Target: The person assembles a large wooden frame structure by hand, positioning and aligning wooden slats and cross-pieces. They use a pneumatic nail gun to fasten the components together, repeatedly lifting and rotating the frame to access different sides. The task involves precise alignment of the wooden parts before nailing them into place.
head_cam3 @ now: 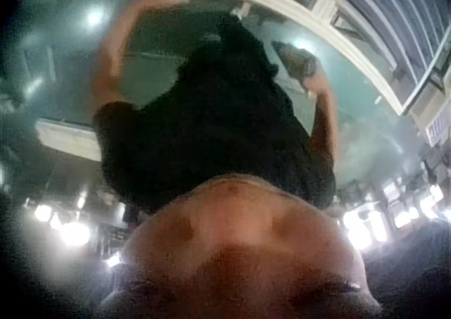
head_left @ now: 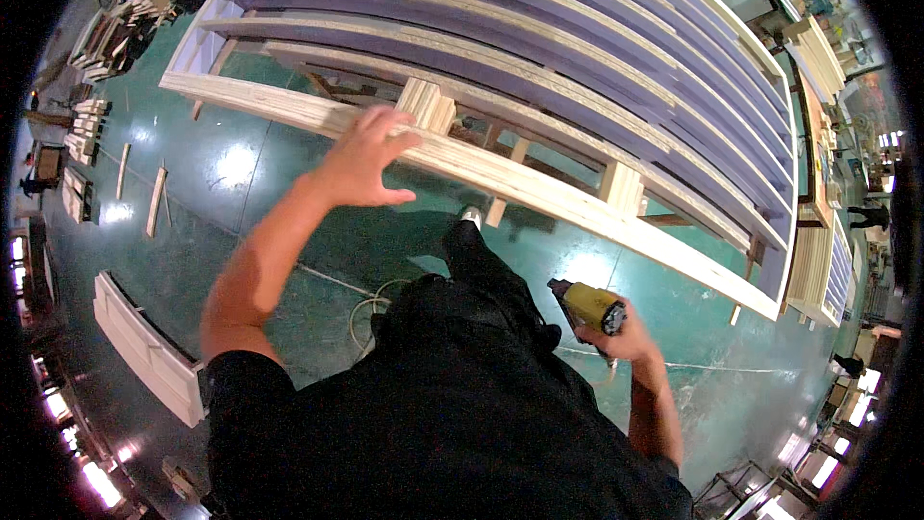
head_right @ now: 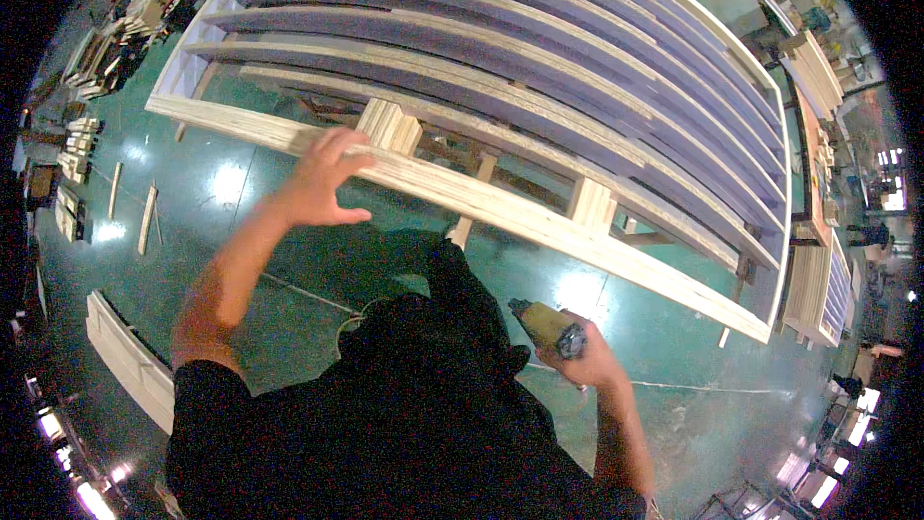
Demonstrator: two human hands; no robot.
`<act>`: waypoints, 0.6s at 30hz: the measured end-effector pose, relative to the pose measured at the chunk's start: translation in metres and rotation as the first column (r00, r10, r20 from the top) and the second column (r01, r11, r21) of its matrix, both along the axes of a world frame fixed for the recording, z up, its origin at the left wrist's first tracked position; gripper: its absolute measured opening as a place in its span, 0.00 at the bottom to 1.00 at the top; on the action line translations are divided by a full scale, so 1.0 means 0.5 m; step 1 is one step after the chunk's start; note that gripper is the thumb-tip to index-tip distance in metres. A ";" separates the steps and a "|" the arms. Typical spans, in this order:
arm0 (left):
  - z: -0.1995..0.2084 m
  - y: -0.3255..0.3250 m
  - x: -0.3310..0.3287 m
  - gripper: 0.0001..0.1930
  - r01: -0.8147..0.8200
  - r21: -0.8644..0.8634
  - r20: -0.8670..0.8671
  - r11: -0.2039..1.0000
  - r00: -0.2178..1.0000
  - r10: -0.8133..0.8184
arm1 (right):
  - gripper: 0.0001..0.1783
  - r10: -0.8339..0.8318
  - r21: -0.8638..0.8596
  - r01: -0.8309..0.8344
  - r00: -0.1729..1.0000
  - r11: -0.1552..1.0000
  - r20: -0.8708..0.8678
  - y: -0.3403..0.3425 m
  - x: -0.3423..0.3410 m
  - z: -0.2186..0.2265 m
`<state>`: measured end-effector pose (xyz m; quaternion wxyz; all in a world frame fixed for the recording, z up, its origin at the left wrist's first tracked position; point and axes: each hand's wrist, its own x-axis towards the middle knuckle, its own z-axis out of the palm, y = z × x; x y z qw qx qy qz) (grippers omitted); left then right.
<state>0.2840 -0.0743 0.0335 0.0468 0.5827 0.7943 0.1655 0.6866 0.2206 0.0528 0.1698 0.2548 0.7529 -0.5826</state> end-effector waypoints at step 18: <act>-0.040 0.073 -0.311 0.59 0.417 -0.258 0.125 0.871 0.909 -0.398 | 0.30 0.412 0.324 -0.371 0.909 0.870 -0.066 0.027 -0.713 0.199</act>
